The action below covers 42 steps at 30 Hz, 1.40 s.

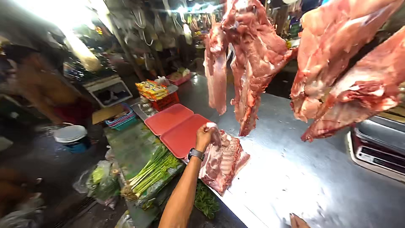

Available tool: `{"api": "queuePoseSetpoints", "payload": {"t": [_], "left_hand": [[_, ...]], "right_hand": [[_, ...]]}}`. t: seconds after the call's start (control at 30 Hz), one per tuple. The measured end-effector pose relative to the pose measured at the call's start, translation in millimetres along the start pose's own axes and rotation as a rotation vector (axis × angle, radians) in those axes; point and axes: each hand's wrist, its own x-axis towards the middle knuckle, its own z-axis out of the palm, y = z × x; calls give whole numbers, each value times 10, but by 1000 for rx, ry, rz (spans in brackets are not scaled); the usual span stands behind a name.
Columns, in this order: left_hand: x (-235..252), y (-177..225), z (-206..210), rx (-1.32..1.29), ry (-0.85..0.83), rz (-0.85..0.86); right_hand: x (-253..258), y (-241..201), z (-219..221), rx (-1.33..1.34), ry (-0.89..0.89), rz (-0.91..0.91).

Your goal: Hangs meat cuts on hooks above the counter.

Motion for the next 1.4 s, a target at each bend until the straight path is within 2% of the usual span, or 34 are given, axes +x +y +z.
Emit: {"api": "queuePoseSetpoints", "payload": {"t": [0.07,0.17,0.3,0.4,0.53,0.67,0.77,0.93,1.0,1.03,1.07,1.17,1.27,1.4], "left_hand": [[9,317,-54,10,0,53],[95,617,-217,40,-26,227],[195,1185,-418,109,-30,349],[224,1453,-513,175,-92,382],[209,1473,-669,280,-175,379],[179,1258,-949,267,-271,387],[243,1075,-1232,218,-388,426],[381,899,-1495,95,-549,419],[515,796,-1545,62,-596,426],[597,747,-1556,48,-615,433],[677,705,-1559,36,-631,435],[851,671,-1517,10,-684,391],[932,784,-1471,30,-666,330],[1101,812,-1562,27,-670,306]], "right_hand": [[243,-7,274,-104,-77,-58],[598,0,527,-203,-63,-85],[792,-87,611,-253,-14,-67],[845,-75,623,-227,64,-149],[787,-82,652,-248,108,-165],[755,-221,553,-244,143,-160],[770,-341,450,9,2,-30],[809,-679,470,1111,-139,498],[803,-779,523,1312,-180,626],[794,-823,564,1321,-175,653],[799,-861,612,1244,-128,656],[810,-833,765,695,4,556],[816,-885,819,220,-84,436],[907,-1043,882,-118,-125,363]]}}
